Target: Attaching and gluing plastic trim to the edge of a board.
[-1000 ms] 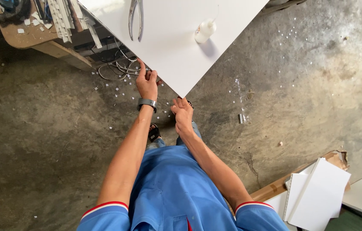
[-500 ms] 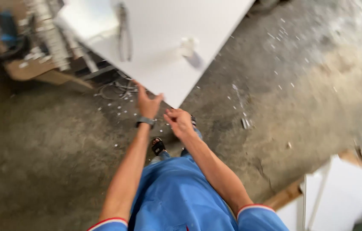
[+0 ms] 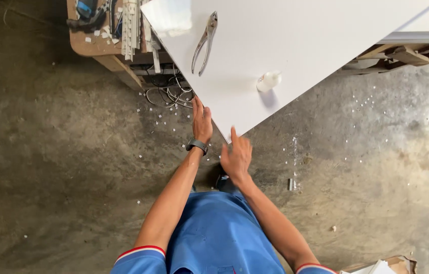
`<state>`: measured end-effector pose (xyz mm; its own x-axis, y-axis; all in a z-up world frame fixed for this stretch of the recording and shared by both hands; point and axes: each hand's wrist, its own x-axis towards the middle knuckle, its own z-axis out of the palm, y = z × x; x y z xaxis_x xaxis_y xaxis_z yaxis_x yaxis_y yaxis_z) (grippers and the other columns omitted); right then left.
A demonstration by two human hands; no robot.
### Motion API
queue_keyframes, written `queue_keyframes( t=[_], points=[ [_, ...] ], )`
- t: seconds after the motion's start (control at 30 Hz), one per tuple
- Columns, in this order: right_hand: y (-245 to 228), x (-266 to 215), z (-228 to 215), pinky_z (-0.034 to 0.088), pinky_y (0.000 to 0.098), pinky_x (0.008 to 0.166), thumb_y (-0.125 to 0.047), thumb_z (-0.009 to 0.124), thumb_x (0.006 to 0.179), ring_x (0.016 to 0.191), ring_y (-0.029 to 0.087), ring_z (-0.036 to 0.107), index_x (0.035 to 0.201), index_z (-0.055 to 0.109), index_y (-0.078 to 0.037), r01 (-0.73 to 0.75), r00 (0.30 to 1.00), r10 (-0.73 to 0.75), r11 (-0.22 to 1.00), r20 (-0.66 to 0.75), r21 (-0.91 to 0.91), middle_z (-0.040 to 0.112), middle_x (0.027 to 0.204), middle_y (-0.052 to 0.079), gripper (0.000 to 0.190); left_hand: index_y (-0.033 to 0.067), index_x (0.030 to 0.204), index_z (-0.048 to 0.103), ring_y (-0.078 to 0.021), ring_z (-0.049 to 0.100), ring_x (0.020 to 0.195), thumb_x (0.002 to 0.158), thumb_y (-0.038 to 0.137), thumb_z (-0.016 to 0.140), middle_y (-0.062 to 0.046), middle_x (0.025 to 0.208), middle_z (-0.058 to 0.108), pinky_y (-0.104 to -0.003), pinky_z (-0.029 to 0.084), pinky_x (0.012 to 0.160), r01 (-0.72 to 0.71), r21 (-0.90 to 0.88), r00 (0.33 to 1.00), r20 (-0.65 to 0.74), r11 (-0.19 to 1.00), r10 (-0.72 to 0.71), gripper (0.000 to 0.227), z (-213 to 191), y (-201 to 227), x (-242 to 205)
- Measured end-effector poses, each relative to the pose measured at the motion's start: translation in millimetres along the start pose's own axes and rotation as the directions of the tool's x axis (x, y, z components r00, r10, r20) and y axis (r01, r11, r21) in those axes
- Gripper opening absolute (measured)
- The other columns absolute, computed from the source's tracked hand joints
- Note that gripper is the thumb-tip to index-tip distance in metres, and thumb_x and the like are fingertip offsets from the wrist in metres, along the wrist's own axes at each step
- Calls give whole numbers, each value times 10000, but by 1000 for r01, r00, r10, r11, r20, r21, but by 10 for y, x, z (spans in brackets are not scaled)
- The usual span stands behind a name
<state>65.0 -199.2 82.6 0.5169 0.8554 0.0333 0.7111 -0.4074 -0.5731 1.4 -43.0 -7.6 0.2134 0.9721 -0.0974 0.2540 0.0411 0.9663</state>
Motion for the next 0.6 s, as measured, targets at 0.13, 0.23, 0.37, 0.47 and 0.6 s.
queue_keyframes(
  t=[0.13,0.23,0.37,0.47,0.6],
  points=[
    [-144,738,150,377,559,1035,-338,775,755,1338,451,433,1469,416,41,324,908,-386,894,-163,-309,425,1487,313,885,144,1644,184,-361,194,1568,1031,678,142,-183,1715,141,-436,249,1259,-15,-34,1000,-20,999,15,814,-2,-141,68],
    [-103,986,321,422,515,949,-369,763,819,1240,385,505,1425,509,4,312,937,-348,878,-35,-363,507,1432,256,756,168,1653,170,-356,161,1590,1031,686,114,-165,1730,122,-452,194,1281,-58,-122,998,-36,991,54,812,-22,-257,235],
    [-13,1036,379,465,474,879,-423,740,846,1146,351,577,1358,591,20,382,894,-443,828,-61,-411,576,1355,245,693,210,1653,161,-322,166,1599,1038,684,136,-114,1731,160,-449,179,1295,-51,-236,998,-41,970,43,777,-230,-40,548],
    [-22,1043,377,489,455,856,-434,736,838,1093,336,606,1324,623,23,396,882,-466,812,-70,-429,596,1327,236,677,242,1650,173,-307,176,1594,1025,692,173,-85,1730,177,-451,180,1294,-43,-292,999,-39,955,33,771,-371,-58,856],
    [-21,1059,359,508,447,861,-434,732,842,1073,331,624,1300,654,4,404,871,-483,808,-90,-429,610,1318,215,639,243,1639,239,-301,165,1609,1051,629,266,-77,1737,185,-482,168,1301,-79,-405,997,-58,911,60,704,-500,-205,1262]
  ],
)
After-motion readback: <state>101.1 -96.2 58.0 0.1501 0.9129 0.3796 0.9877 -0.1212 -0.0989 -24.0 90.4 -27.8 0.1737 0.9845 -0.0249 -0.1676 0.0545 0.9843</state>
